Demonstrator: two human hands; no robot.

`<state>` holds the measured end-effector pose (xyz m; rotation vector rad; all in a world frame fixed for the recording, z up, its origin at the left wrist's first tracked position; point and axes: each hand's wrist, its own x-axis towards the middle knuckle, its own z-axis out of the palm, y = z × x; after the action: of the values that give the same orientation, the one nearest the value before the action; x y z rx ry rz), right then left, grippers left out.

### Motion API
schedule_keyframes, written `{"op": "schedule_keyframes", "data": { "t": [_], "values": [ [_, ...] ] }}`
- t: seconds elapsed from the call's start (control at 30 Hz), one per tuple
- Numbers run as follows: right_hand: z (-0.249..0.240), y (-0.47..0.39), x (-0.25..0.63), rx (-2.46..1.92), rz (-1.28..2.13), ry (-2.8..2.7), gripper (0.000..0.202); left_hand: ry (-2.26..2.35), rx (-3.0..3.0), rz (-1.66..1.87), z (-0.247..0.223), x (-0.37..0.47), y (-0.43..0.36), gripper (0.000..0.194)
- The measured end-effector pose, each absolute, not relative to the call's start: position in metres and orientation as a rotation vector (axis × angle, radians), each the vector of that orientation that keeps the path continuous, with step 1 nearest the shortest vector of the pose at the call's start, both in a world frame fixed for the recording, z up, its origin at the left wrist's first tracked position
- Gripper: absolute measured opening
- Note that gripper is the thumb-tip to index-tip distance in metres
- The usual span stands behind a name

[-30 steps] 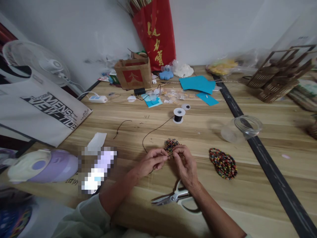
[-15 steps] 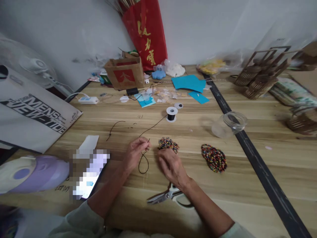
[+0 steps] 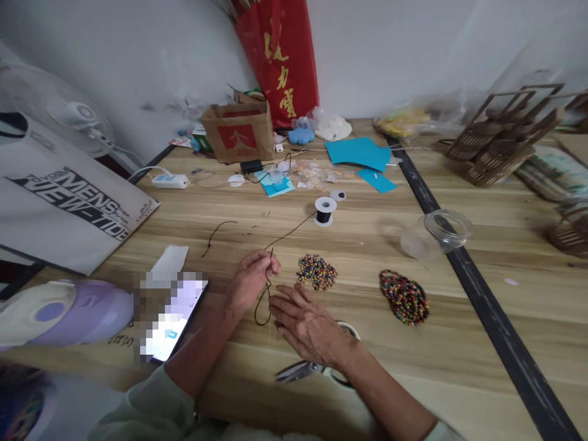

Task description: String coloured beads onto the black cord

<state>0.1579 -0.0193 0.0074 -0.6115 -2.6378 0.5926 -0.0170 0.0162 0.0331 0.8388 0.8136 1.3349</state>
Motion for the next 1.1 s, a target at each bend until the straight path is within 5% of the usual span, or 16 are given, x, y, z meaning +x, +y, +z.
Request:
{"op": "schedule_keyframes", "data": {
  "t": [0.27, 0.57, 0.8, 1.1],
  "values": [
    [0.002, -0.024, 0.15, -0.686, 0.547, -2.643, 0.041, 0.572, 0.856, 1.03, 0.032, -0.011, 0.006, 0.027],
    [-0.006, -0.027, 0.151, -0.738, 0.437, -2.72, 0.02, 0.432, 0.797, 0.78, 0.015, -0.004, -0.001, 0.029],
    [-0.003, -0.02, 0.157, -0.705, 0.42, -2.453, 0.017, 0.377, 0.747, 0.874, 0.011, -0.006, 0.002, 0.023],
    [0.003, -0.014, 0.17, -0.886, 0.792, -2.048, 0.016, 0.395, 0.711, 0.93, 0.013, -0.005, 0.004, 0.025]
  ]
}}
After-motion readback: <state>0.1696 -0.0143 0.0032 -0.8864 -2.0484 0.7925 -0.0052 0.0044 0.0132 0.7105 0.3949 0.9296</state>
